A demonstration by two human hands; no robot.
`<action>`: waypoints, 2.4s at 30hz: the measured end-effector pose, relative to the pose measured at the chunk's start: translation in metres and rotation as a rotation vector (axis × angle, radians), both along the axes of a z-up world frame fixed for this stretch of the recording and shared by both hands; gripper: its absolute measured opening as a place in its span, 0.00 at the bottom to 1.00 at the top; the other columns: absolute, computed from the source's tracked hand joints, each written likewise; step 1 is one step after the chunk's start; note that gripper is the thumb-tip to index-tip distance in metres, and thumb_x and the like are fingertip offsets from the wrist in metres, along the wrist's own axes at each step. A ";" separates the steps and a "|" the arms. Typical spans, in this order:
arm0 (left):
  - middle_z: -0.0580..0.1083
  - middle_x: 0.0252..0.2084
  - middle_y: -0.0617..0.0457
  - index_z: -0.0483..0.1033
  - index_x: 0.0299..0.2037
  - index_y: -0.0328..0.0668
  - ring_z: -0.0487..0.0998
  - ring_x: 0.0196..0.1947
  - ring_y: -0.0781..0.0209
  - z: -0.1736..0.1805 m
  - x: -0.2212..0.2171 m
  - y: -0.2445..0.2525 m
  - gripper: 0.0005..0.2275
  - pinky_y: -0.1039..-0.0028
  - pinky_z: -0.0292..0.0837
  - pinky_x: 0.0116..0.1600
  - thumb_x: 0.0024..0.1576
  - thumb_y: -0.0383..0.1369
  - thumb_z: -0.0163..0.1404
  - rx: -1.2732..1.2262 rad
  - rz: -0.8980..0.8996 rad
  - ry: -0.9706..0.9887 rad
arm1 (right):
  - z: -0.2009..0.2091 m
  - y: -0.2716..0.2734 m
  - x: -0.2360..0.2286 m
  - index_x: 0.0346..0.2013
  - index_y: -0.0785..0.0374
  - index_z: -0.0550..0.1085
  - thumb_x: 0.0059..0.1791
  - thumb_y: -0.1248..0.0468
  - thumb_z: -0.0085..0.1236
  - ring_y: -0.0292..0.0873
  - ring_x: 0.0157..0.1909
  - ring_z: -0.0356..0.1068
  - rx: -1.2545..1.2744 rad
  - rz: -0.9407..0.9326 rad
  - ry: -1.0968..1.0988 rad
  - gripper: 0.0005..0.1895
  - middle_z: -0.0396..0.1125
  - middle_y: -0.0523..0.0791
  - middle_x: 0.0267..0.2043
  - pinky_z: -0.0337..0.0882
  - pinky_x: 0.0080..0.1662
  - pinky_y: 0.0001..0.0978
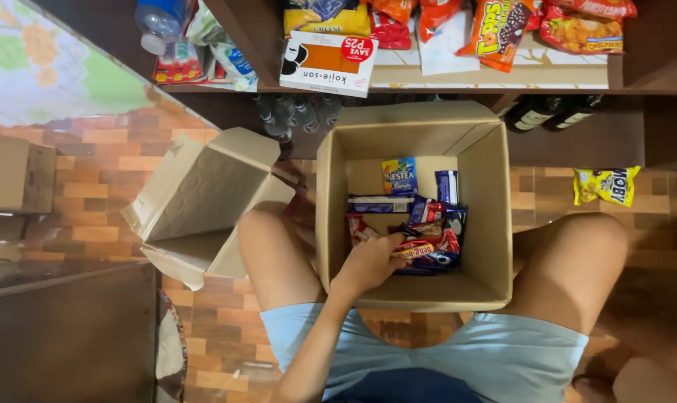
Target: The person organizes snack items by taking snack bars from a cardboard box and placing them onto a wooden display shelf, rotating them by hand to face forward. The person then repositions snack bags on the shelf by hand to align them.
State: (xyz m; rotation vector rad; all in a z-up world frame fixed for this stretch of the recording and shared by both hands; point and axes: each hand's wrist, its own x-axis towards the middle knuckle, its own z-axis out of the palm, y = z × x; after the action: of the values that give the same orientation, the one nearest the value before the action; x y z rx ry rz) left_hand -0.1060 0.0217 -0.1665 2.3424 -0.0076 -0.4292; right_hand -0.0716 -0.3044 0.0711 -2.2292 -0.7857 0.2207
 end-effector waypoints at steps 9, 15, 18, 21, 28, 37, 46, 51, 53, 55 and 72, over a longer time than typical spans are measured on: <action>0.78 0.38 0.37 0.74 0.48 0.41 0.78 0.42 0.33 0.037 0.001 -0.005 0.18 0.48 0.72 0.43 0.50 0.36 0.62 -0.153 0.059 -0.127 | -0.067 0.051 0.020 0.49 0.54 0.75 0.43 0.54 0.67 0.43 0.70 0.61 0.016 0.074 -0.217 0.22 0.69 0.43 0.62 0.63 0.63 0.40; 0.78 0.42 0.42 0.78 0.46 0.39 0.79 0.42 0.40 0.084 -0.010 0.001 0.17 0.58 0.74 0.44 0.46 0.31 0.64 -0.292 0.065 -0.209 | -0.128 0.115 0.012 0.50 0.59 0.76 0.42 0.54 0.66 0.45 0.68 0.62 0.017 0.156 -0.303 0.24 0.70 0.47 0.61 0.61 0.61 0.41; 0.79 0.40 0.46 0.78 0.46 0.37 0.80 0.39 0.53 0.068 -0.015 0.002 0.15 0.67 0.75 0.43 0.50 0.29 0.63 -0.506 0.178 -0.159 | -0.171 0.113 0.003 0.50 0.64 0.77 0.43 0.58 0.64 0.41 0.52 0.73 0.046 0.002 0.171 0.22 0.76 0.48 0.48 0.69 0.48 0.35; 0.78 0.37 0.53 0.77 0.45 0.36 0.78 0.36 0.67 0.049 -0.015 -0.002 0.11 0.76 0.74 0.42 0.55 0.28 0.60 -0.834 0.370 -0.047 | -0.182 0.112 0.003 0.44 0.66 0.79 0.44 0.61 0.65 0.33 0.34 0.73 0.123 -0.152 0.643 0.17 0.78 0.46 0.32 0.71 0.32 0.27; 0.77 0.30 0.59 0.80 0.36 0.31 0.72 0.30 0.76 0.003 -0.021 -0.018 0.06 0.81 0.67 0.35 0.62 0.28 0.56 -1.024 0.735 -0.120 | -0.176 0.131 0.001 0.32 0.71 0.78 0.45 0.57 0.72 0.38 0.26 0.59 -0.270 0.016 0.704 0.18 0.65 0.51 0.21 0.60 0.30 0.34; 0.75 0.25 0.59 0.78 0.31 0.31 0.68 0.25 0.73 -0.011 -0.019 -0.007 0.10 0.77 0.63 0.30 0.61 0.31 0.57 -0.963 0.735 -0.065 | -0.196 0.134 -0.012 0.56 0.65 0.66 0.47 0.56 0.60 0.38 0.38 0.70 0.042 0.116 0.800 0.27 0.71 0.48 0.40 0.73 0.41 0.34; 0.71 0.26 0.44 0.73 0.35 0.32 0.69 0.24 0.66 -0.028 -0.013 -0.015 0.11 0.68 0.65 0.30 0.66 0.34 0.51 -0.431 0.520 -0.337 | -0.198 0.148 -0.010 0.44 0.57 0.76 0.50 0.44 0.58 0.54 0.47 0.75 -0.516 -0.107 0.329 0.21 0.77 0.50 0.41 0.73 0.48 0.49; 0.69 0.27 0.55 0.72 0.39 0.36 0.66 0.25 0.69 -0.044 -0.001 -0.014 0.10 0.75 0.63 0.29 0.68 0.35 0.47 -0.884 0.452 -0.204 | -0.220 0.144 -0.007 0.53 0.64 0.72 0.44 0.61 0.55 0.62 0.41 0.73 -0.103 -0.061 -0.161 0.23 0.73 0.56 0.45 0.72 0.40 0.54; 0.70 0.28 0.59 0.72 0.40 0.38 0.66 0.25 0.73 -0.044 0.003 -0.008 0.09 0.77 0.62 0.28 0.68 0.35 0.46 -1.036 0.438 -0.131 | -0.212 0.147 -0.005 0.58 0.68 0.69 0.43 0.67 0.52 0.64 0.42 0.73 -0.058 -0.029 -0.211 0.27 0.72 0.59 0.44 0.71 0.40 0.56; 0.72 0.29 0.58 0.70 0.43 0.37 0.68 0.25 0.72 -0.051 0.015 -0.002 0.08 0.79 0.63 0.28 0.67 0.34 0.48 -1.252 0.467 -0.027 | -0.202 0.151 0.004 0.54 0.62 0.69 0.48 0.59 0.59 0.63 0.45 0.72 -0.049 -0.055 0.057 0.21 0.75 0.55 0.44 0.72 0.41 0.53; 0.70 0.49 0.50 0.53 0.67 0.45 0.75 0.44 0.64 0.001 0.058 -0.012 0.37 0.74 0.74 0.44 0.51 0.33 0.64 -0.739 0.158 -0.217 | -0.237 0.154 0.093 0.48 0.59 0.75 0.52 0.59 0.58 0.34 0.38 0.65 0.928 -0.430 0.808 0.12 0.68 0.39 0.39 0.66 0.39 0.32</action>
State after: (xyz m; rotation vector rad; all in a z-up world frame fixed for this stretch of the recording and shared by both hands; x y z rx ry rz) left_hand -0.0485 0.0101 -0.1653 1.6314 -0.0713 -0.0634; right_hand 0.0212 -0.1502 -0.1656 -1.1973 0.0726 0.4033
